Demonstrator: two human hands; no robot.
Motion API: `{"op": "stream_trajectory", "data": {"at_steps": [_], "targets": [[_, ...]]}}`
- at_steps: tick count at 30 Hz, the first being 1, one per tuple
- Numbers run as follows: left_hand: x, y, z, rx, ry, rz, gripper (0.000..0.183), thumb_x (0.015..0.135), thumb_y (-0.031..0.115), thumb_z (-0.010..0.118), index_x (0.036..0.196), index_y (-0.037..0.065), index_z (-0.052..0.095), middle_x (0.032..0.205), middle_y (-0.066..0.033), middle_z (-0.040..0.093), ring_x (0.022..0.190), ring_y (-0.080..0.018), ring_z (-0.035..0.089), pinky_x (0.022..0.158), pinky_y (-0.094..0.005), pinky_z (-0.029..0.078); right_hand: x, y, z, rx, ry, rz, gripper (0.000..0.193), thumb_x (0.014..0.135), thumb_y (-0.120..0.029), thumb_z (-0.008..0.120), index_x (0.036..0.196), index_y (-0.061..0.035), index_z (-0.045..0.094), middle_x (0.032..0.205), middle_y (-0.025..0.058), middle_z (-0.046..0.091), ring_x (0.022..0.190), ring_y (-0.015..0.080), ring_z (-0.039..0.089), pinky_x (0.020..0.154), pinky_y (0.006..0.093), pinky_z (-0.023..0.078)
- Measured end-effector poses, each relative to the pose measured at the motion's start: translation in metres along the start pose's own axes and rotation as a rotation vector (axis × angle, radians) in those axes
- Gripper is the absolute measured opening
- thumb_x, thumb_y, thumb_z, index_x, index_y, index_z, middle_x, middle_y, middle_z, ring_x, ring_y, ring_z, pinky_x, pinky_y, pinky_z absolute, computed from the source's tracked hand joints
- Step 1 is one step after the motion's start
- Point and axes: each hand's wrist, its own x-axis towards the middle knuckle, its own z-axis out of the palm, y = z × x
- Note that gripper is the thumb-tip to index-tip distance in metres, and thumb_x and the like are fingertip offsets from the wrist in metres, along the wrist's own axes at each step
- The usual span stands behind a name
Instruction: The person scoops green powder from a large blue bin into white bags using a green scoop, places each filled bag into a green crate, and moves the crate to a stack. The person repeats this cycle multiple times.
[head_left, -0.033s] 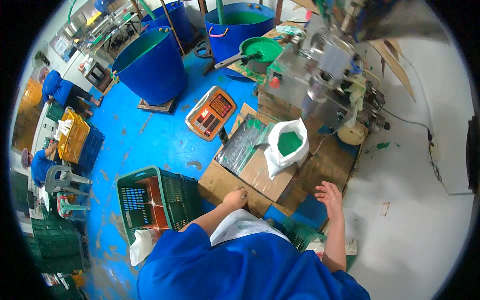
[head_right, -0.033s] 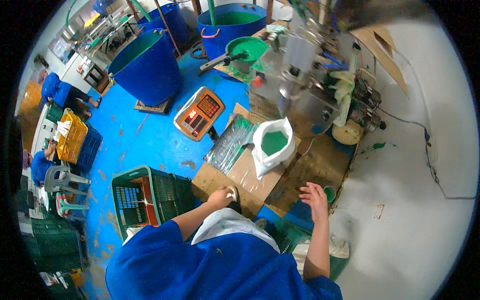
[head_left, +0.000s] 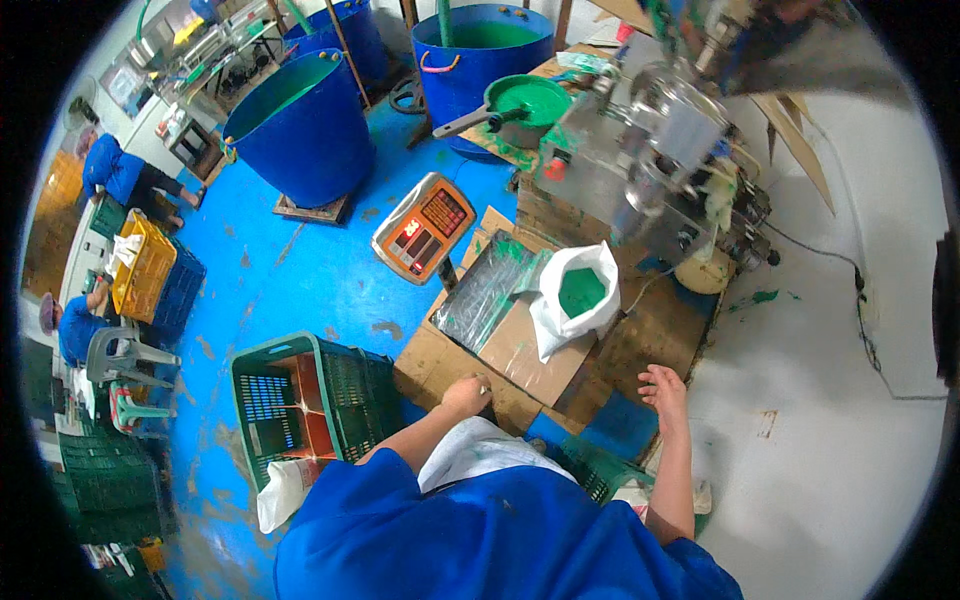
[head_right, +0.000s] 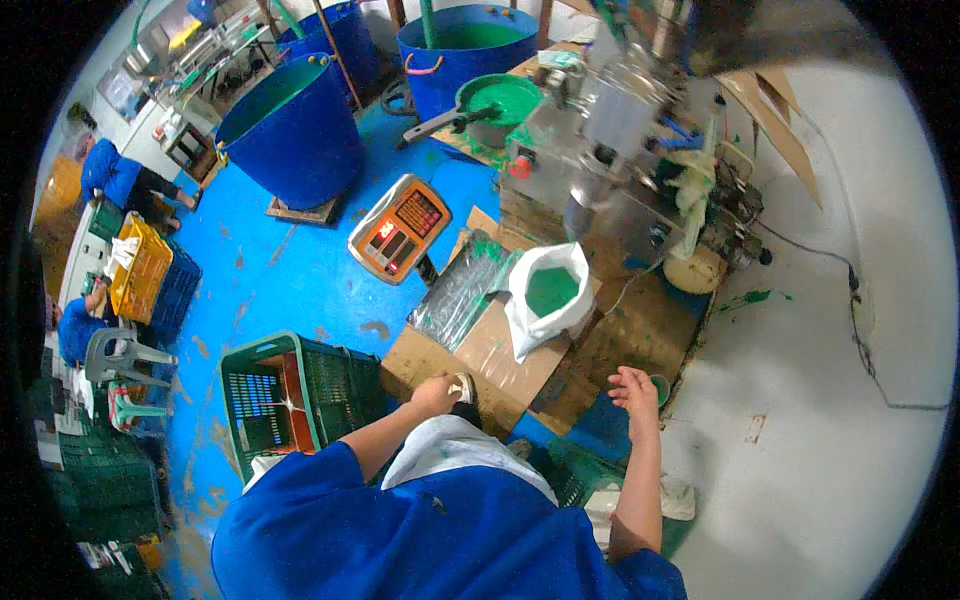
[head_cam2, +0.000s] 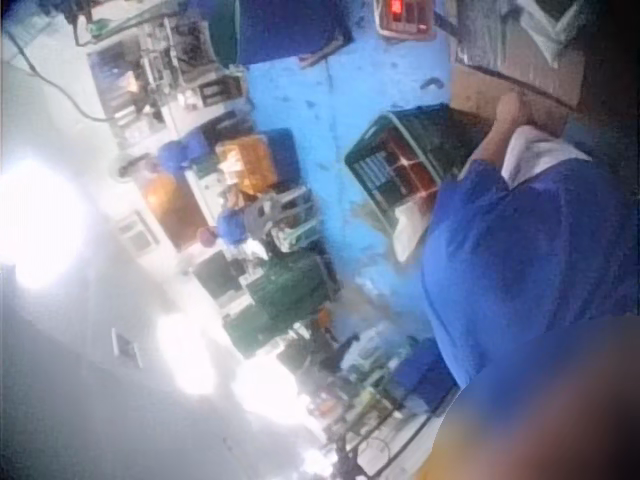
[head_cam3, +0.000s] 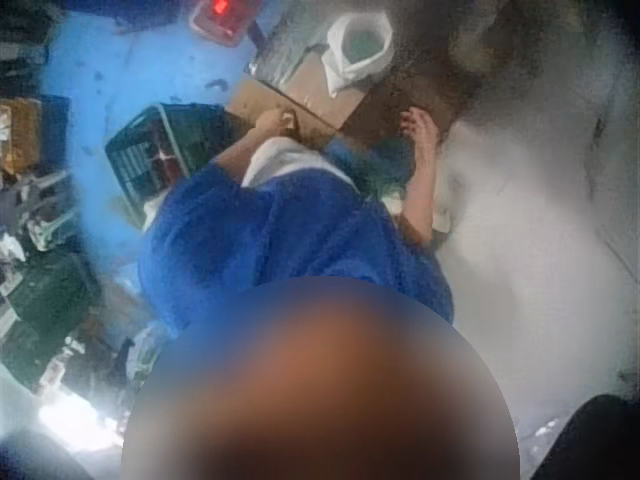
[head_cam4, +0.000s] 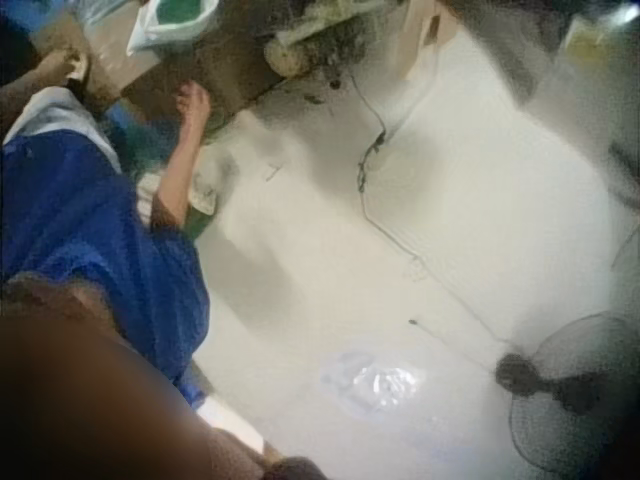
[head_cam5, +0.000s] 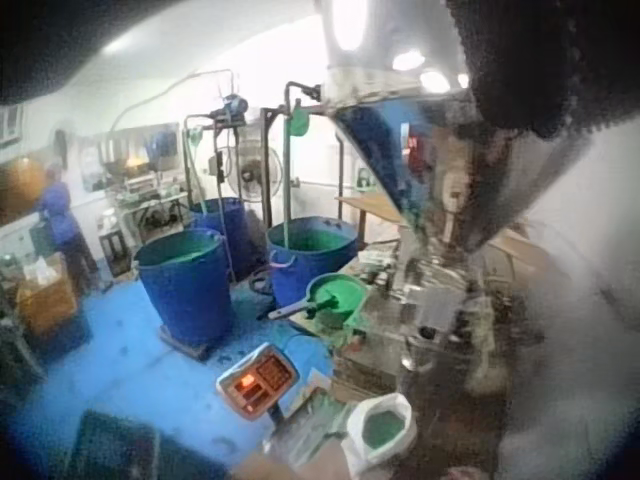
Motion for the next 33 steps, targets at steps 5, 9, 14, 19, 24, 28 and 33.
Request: {"op": "stream_trajectory", "data": {"at_steps": [5, 9, 14, 19, 24, 28, 33], "targets": [[0.068, -0.026, -0.021, -0.401, 0.100, -0.088, 0.026, 0.076, 0.025, 0.060, 0.095, 0.008, 0.066, 0.089, -0.0153, 0.066, 0.084, -0.0284, 0.063, 0.075, -0.0386, 0.049, 0.104, -0.015, 0.010, -0.254, -0.006, -0.002, 0.022, 0.088, -0.026, 0.054, 0.098, -0.0064, 0.057, 0.082, 0.0026, 0.063, 0.062, 0.0081, 0.054, 0.054, 0.0230, 0.042], [0.116, 0.011, -0.037, -1.050, -0.034, -0.075, 0.030, 0.077, 0.026, 0.065, 0.099, 0.005, 0.063, 0.090, -0.0086, 0.065, 0.084, -0.0197, 0.061, 0.071, -0.0328, 0.049, 0.212, -0.020, 0.034, -0.683, -0.042, -0.127, 0.028, 0.088, -0.027, 0.052, 0.096, -0.0008, 0.057, 0.081, 0.0035, 0.062, 0.065, 0.0162, 0.057, 0.060, 0.0289, 0.044], [0.141, 0.076, -0.034, -1.753, -0.375, 0.083, 0.050, 0.076, 0.025, 0.073, 0.114, 0.005, 0.048, 0.112, -0.0076, 0.051, 0.106, -0.0171, 0.047, 0.081, -0.0339, 0.045, 0.307, -0.008, 0.075, -0.697, -0.198, 0.179, 0.026, 0.085, -0.020, 0.057, 0.094, 0.0037, 0.063, 0.090, 0.0074, 0.065, 0.079, 0.0169, 0.059, 0.070, 0.0323, 0.047], [0.147, 0.100, -0.041, -1.464, -0.124, 0.061, 0.024, 0.077, 0.019, 0.068, 0.095, 0.009, 0.057, 0.089, -0.0078, 0.061, 0.083, -0.0245, 0.059, 0.075, -0.0371, 0.047, 0.251, -0.050, 0.095, -0.121, -0.297, 0.098, 0.025, 0.083, -0.021, 0.060, 0.097, -0.0001, 0.059, 0.090, 0.0061, 0.062, 0.077, 0.0158, 0.058, 0.069, 0.0311, 0.047], [0.113, 0.088, -0.064, -0.603, 0.317, 0.008, 0.024, 0.070, 0.020, 0.063, 0.086, 0.003, 0.060, 0.087, -0.0202, 0.059, 0.084, -0.0348, 0.058, 0.075, -0.0400, 0.045, 0.128, -0.091, 0.117, -0.830, -0.109, -0.627, 0.013, 0.074, -0.005, 0.059, 0.078, -0.0012, 0.047, 0.079, 0.0190, 0.053, 0.074, 0.0340, 0.054, 0.068, 0.0375, 0.042], [0.050, 0.066, -0.074, -1.009, 0.504, -0.015, 0.015, 0.073, 0.015, 0.064, 0.083, 0.005, 0.057, 0.081, -0.0104, 0.058, 0.077, -0.0260, 0.056, 0.067, -0.0350, 0.043, 0.065, -0.086, 0.142, -0.966, -0.024, -0.928, 0.015, 0.074, -0.001, 0.061, 0.074, -0.0015, 0.046, 0.078, 0.0174, 0.052, 0.069, 0.0313, 0.053, 0.064, 0.0363, 0.042], [-0.032, 0.059, -0.096, -1.860, 0.367, 0.053, 0.012, 0.078, 0.006, 0.064, 0.086, 0.008, 0.056, 0.081, -0.0001, 0.057, 0.075, -0.0094, 0.052, 0.062, -0.0257, 0.041, 0.014, -0.107, 0.176, -0.024, -0.539, -0.247, 0.012, 0.083, 0.000, 0.056, 0.080, -0.0073, 0.047, 0.086, 0.0056, 0.057, 0.081, 0.0153, 0.055, 0.071, 0.0312, 0.046]]}}
